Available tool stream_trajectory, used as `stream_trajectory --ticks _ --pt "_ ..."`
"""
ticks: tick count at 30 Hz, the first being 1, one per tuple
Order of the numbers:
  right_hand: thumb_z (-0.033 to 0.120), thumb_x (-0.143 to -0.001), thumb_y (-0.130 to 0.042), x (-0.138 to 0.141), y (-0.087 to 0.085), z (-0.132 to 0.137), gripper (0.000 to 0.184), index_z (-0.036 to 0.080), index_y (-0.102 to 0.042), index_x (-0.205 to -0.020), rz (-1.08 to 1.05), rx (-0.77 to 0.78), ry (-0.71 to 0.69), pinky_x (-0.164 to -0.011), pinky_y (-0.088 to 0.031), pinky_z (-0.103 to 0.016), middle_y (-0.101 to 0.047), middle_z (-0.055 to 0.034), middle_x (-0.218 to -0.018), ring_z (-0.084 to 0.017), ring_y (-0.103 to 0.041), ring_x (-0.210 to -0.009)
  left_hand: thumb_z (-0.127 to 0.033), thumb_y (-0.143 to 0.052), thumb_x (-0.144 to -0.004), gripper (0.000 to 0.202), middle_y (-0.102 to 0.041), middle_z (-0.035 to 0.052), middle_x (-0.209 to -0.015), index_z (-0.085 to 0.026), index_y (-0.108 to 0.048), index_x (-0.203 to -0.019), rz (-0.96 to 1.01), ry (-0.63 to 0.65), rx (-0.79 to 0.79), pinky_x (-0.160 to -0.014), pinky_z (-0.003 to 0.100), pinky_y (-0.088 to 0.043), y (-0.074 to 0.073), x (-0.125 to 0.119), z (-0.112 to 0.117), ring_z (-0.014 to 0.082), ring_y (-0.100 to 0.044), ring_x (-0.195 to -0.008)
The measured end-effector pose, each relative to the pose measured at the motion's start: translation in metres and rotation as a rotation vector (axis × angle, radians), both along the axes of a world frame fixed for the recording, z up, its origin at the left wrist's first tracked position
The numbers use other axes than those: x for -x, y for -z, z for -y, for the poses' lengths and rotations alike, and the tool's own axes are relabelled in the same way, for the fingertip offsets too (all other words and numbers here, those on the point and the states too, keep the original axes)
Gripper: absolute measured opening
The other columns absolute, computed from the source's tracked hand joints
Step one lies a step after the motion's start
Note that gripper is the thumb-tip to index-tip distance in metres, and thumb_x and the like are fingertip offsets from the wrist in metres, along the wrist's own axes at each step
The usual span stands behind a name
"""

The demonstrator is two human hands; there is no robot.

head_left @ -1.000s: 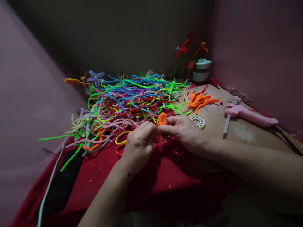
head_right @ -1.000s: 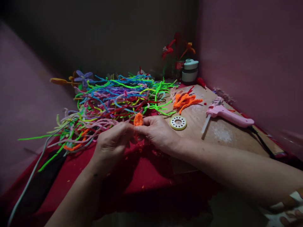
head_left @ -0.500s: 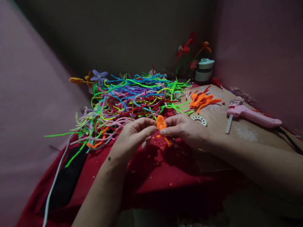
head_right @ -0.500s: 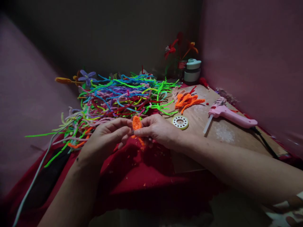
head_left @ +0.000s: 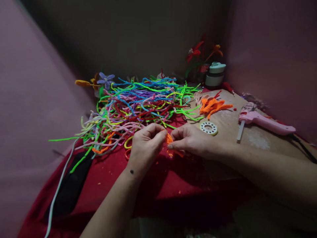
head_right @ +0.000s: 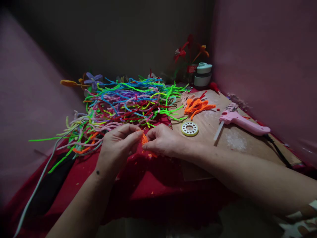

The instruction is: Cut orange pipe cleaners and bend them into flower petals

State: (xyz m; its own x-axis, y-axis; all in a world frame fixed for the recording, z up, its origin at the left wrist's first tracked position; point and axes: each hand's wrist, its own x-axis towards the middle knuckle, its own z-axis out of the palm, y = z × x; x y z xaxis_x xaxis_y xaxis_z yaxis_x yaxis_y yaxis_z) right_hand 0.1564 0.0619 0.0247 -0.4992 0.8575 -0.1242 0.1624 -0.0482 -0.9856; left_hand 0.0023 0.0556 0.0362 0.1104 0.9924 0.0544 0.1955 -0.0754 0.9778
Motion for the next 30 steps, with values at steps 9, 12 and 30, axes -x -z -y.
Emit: stream_trajectory --ticks 9,12,30 --pt "0.027 -0.068 -0.064 -0.005 -0.001 0.001 0.019 0.013 -0.058 -0.056 -0.064 0.097 -0.097 -0.034 -0.022 -0.02 -0.048 0.004 -0.042 -0.004 -0.034 -0.032 -0.028 -0.065 -0.072 0.016 -0.046 -0.007 -0.047 -0.018 -0.061 -0.084 0.167 0.294 0.27 -0.037 0.014 -0.026 -0.007 0.017 -0.007 0.0028 -0.035 -0.036" --pt "0.028 -0.068 -0.065 -0.006 -0.001 0.0 0.02 0.013 -0.058 -0.057 -0.095 0.123 -0.137 -0.034 -0.022 -0.02 -0.049 0.0037 -0.042 -0.005 -0.035 -0.032 -0.03 -0.065 -0.072 0.018 -0.049 -0.0053 -0.045 -0.016 -0.06 -0.082 0.113 0.322 0.277 -0.036 0.015 -0.028 -0.009 0.019 -0.007 0.004 -0.038 -0.036" --pt "0.031 -0.066 -0.069 -0.004 0.001 0.002 0.023 0.011 -0.058 -0.058 -0.118 0.163 -0.121 -0.033 -0.023 -0.019 -0.049 0.0038 -0.041 -0.004 -0.035 -0.031 -0.032 -0.064 -0.074 0.018 -0.047 -0.005 -0.048 -0.015 -0.058 -0.075 0.097 0.403 0.288 -0.039 0.015 -0.023 -0.004 0.02 -0.007 0.0028 -0.035 -0.038"
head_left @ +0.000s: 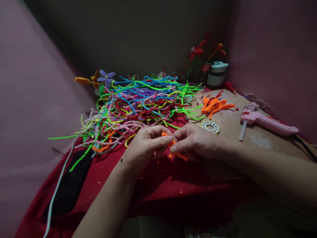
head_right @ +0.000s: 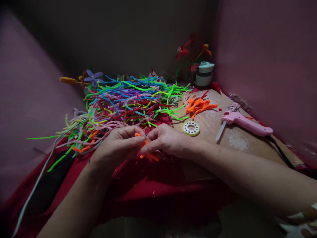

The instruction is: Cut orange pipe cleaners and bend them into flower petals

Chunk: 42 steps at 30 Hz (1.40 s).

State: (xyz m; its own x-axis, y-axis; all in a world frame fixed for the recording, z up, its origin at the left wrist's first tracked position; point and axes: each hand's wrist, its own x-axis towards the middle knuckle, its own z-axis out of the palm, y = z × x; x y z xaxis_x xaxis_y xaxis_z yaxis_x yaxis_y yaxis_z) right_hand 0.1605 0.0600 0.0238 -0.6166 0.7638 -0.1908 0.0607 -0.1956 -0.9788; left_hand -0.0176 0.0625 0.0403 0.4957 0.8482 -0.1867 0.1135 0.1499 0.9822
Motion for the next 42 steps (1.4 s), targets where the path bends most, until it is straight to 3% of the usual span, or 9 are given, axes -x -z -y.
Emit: stream_trajectory --ticks 6,13,20,24,32,37,42 --pt "0.031 -0.068 -0.068 0.003 0.004 -0.001 0.023 0.012 -0.058 -0.061 0.035 0.029 0.024 -0.032 -0.026 -0.018 -0.05 0.0042 -0.04 -0.005 -0.038 -0.031 -0.03 -0.064 -0.073 0.019 -0.045 -0.0048 -0.041 -0.014 -0.056 -0.067 -0.171 -0.078 -0.09 -0.035 0.015 -0.022 -0.001 -0.006 0.001 0.0036 -0.035 -0.034" --pt "0.029 -0.07 -0.065 0.002 0.002 -0.003 0.026 0.013 -0.053 -0.053 0.008 -0.063 0.115 -0.035 -0.027 -0.018 -0.048 0.0042 -0.041 -0.003 -0.037 -0.033 -0.033 -0.066 -0.073 0.02 -0.044 -0.0064 -0.048 -0.017 -0.056 -0.076 0.049 -0.076 0.001 -0.039 0.016 -0.023 0.007 -0.004 -0.002 0.003 -0.034 -0.038" --pt "0.024 -0.073 -0.059 0.002 0.006 -0.003 0.014 0.013 -0.057 -0.064 -0.023 -0.093 0.183 -0.041 -0.032 -0.019 -0.051 0.0033 -0.046 -0.006 -0.043 -0.038 -0.035 -0.064 -0.074 0.021 -0.046 -0.0056 -0.05 -0.016 -0.055 -0.075 -0.023 -0.207 -0.094 -0.038 0.017 -0.024 0.01 -0.007 -0.003 0.0036 -0.035 -0.039" --pt "0.019 -0.071 -0.059 0.003 0.007 -0.004 0.006 0.014 -0.057 -0.067 -0.03 -0.112 0.264 -0.041 -0.033 -0.019 -0.053 0.0033 -0.048 -0.006 -0.044 -0.039 -0.036 -0.065 -0.073 0.024 -0.054 -0.0026 -0.063 -0.016 -0.057 -0.083 -0.029 -0.155 -0.089 -0.043 0.018 -0.03 0.011 -0.006 -0.004 0.0043 -0.042 -0.044" --pt "0.016 -0.069 -0.056 0.006 0.006 -0.003 0.005 0.015 -0.054 -0.065 0.054 -0.216 0.377 -0.04 -0.034 -0.018 -0.051 0.0041 -0.047 -0.006 -0.044 -0.04 -0.035 -0.065 -0.07 0.024 -0.05 -0.0038 -0.054 -0.015 -0.053 -0.07 -0.116 -0.139 -0.124 -0.047 0.021 -0.034 0.01 -0.011 -0.003 0.008 -0.046 -0.046" --pt "0.016 -0.068 -0.052 0.007 0.01 -0.004 0.006 0.015 -0.056 -0.063 0.096 -0.262 0.406 -0.042 -0.035 -0.018 -0.052 0.0034 -0.049 -0.006 -0.044 -0.042 -0.031 -0.063 -0.073 0.018 -0.05 -0.0052 -0.053 -0.016 -0.053 -0.071 -0.157 -0.217 -0.175 -0.045 0.02 -0.032 0.011 -0.019 0.001 0.0066 -0.043 -0.043" --pt "0.017 -0.067 -0.05 0.006 0.015 -0.004 0.008 0.016 -0.056 -0.062 0.112 -0.313 0.429 -0.043 -0.034 -0.02 -0.051 0.0027 -0.05 -0.007 -0.043 -0.043 -0.024 -0.063 -0.072 0.012 -0.057 -0.0046 -0.063 -0.017 -0.058 -0.081 -0.046 -0.29 -0.249 -0.052 0.019 -0.039 0.011 -0.026 0.004 0.0074 -0.05 -0.052"
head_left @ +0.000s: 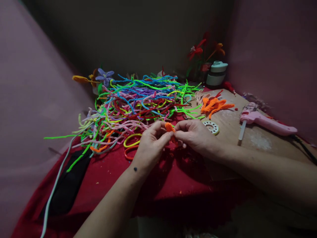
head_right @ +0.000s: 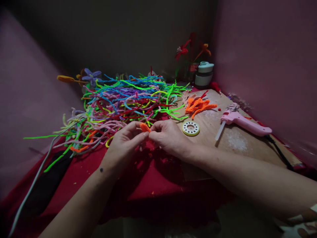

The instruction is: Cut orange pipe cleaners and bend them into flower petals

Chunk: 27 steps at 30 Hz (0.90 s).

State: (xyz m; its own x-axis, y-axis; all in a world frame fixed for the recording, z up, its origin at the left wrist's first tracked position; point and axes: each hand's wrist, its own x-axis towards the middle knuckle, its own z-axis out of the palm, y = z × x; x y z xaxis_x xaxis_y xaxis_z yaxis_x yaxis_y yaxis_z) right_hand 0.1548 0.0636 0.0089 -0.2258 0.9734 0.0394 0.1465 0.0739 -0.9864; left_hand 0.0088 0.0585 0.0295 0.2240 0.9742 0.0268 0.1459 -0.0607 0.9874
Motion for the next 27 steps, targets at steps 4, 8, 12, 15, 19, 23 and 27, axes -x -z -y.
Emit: stream_trajectory --ticks 4,8,12,15,19,23,27 --pt "0.016 -0.067 -0.049 0.0 -0.002 0.002 0.008 0.016 -0.056 -0.063 0.065 -0.042 0.026 -0.045 -0.034 -0.021 -0.051 0.0024 -0.051 -0.008 -0.044 -0.045 -0.023 -0.064 -0.07 0.01 -0.058 -0.0026 -0.069 -0.016 -0.059 -0.075 -0.002 -0.04 0.004 -0.057 0.02 -0.041 0.002 0.0 -0.001 0.0077 -0.05 -0.058" --pt "0.017 -0.068 -0.051 0.002 -0.004 0.003 0.009 0.015 -0.058 -0.063 0.177 -0.178 0.081 -0.048 -0.033 -0.02 -0.052 0.0021 -0.053 -0.008 -0.044 -0.05 -0.022 -0.06 -0.073 0.009 -0.056 -0.0019 -0.067 -0.014 -0.058 -0.074 -0.031 -0.022 0.058 -0.057 0.02 -0.04 0.004 0.001 -0.003 0.0083 -0.049 -0.059" --pt "0.016 -0.068 -0.052 0.003 -0.003 0.003 0.009 0.014 -0.057 -0.061 0.275 -0.279 0.1 -0.048 -0.031 -0.02 -0.049 0.0026 -0.052 -0.008 -0.041 -0.05 -0.022 -0.058 -0.072 0.008 -0.057 -0.0014 -0.066 -0.014 -0.056 -0.075 -0.048 0.003 0.105 -0.054 0.021 -0.04 0.004 0.001 -0.002 0.0092 -0.049 -0.057" --pt "0.015 -0.069 -0.051 0.003 -0.002 0.001 0.008 0.015 -0.056 -0.063 0.25 -0.242 0.06 -0.046 -0.031 -0.02 -0.05 0.0026 -0.052 -0.007 -0.042 -0.049 -0.022 -0.059 -0.072 0.008 -0.057 -0.0018 -0.064 -0.014 -0.056 -0.074 -0.06 -0.023 0.103 -0.052 0.021 -0.039 0.002 0.001 -0.002 0.0086 -0.049 -0.053" --pt "0.019 -0.071 -0.053 0.001 -0.007 -0.001 0.005 0.016 -0.055 -0.068 0.044 0.034 -0.08 -0.044 -0.035 -0.02 -0.053 0.0017 -0.053 -0.008 -0.046 -0.045 -0.024 -0.061 -0.071 0.011 -0.053 -0.0026 -0.057 -0.015 -0.056 -0.071 -0.03 -0.031 0.091 -0.053 0.021 -0.04 0.0 0.004 -0.004 0.0106 -0.053 -0.055" --pt "0.019 -0.067 -0.059 0.0 -0.009 -0.004 0.008 0.015 -0.054 -0.063 -0.09 0.125 -0.112 -0.041 -0.033 -0.019 -0.051 0.0029 -0.048 -0.006 -0.043 -0.041 -0.029 -0.063 -0.072 0.017 -0.058 -0.0002 -0.063 -0.013 -0.058 -0.073 -0.031 0.009 0.065 -0.052 0.022 -0.041 0.0 0.009 -0.006 0.0095 -0.052 -0.053" --pt "0.018 -0.067 -0.06 -0.002 -0.007 -0.006 0.007 0.014 -0.055 -0.064 -0.184 0.129 -0.095 -0.04 -0.031 -0.019 -0.052 0.0032 -0.048 -0.005 -0.041 -0.038 -0.032 -0.065 -0.071 0.022 -0.059 -0.0003 -0.065 -0.013 -0.06 -0.08 -0.017 0.053 0.124 -0.048 0.021 -0.04 -0.003 0.014 -0.005 0.0078 -0.049 -0.048"
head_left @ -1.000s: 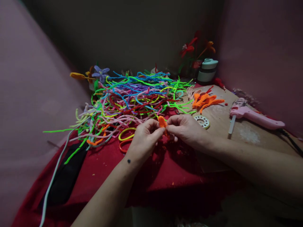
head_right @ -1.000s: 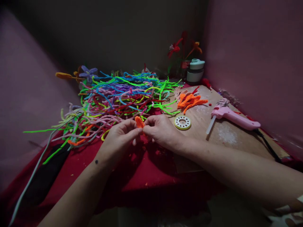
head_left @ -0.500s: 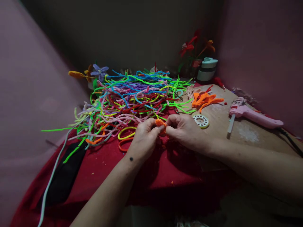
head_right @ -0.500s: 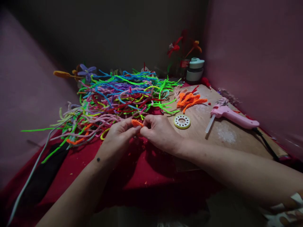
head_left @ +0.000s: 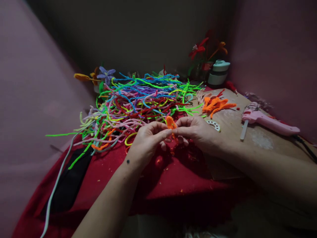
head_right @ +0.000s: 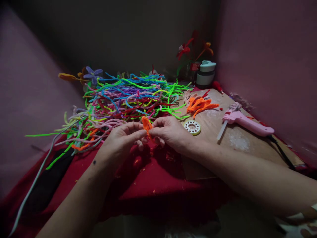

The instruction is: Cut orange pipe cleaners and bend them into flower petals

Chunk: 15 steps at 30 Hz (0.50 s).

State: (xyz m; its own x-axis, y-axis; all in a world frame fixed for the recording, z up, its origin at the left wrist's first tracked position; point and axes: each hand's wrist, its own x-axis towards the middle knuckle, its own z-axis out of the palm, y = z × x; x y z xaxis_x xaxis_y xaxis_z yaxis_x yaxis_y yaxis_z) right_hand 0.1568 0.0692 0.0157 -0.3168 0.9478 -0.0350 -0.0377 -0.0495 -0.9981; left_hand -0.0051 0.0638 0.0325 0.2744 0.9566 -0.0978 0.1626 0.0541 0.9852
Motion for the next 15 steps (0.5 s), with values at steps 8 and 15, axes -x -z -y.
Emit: stream_trajectory --ticks 8,15 --pt "0.028 -0.066 -0.068 0.0001 -0.0059 0.0038 0.019 0.013 -0.057 -0.065 -0.002 0.009 -0.013 -0.04 -0.026 -0.02 -0.05 0.0039 -0.048 -0.004 -0.038 -0.039 -0.027 -0.06 -0.074 0.017 -0.056 -0.0019 -0.054 -0.014 -0.056 -0.065 -0.122 0.056 -0.067 -0.05 0.021 -0.039 -0.0051 -0.0002 0.0015 0.0079 -0.048 -0.047" --pt "0.034 -0.064 -0.071 0.0003 -0.0011 0.0038 0.026 0.013 -0.056 -0.061 -0.009 0.059 -0.041 -0.038 -0.023 -0.021 -0.048 0.0043 -0.044 -0.005 -0.035 -0.037 -0.024 -0.061 -0.072 0.014 -0.061 0.0018 -0.058 -0.013 -0.056 -0.065 -0.037 0.195 0.065 -0.053 0.025 -0.047 -0.0033 0.007 -0.0026 0.0123 -0.057 -0.049"
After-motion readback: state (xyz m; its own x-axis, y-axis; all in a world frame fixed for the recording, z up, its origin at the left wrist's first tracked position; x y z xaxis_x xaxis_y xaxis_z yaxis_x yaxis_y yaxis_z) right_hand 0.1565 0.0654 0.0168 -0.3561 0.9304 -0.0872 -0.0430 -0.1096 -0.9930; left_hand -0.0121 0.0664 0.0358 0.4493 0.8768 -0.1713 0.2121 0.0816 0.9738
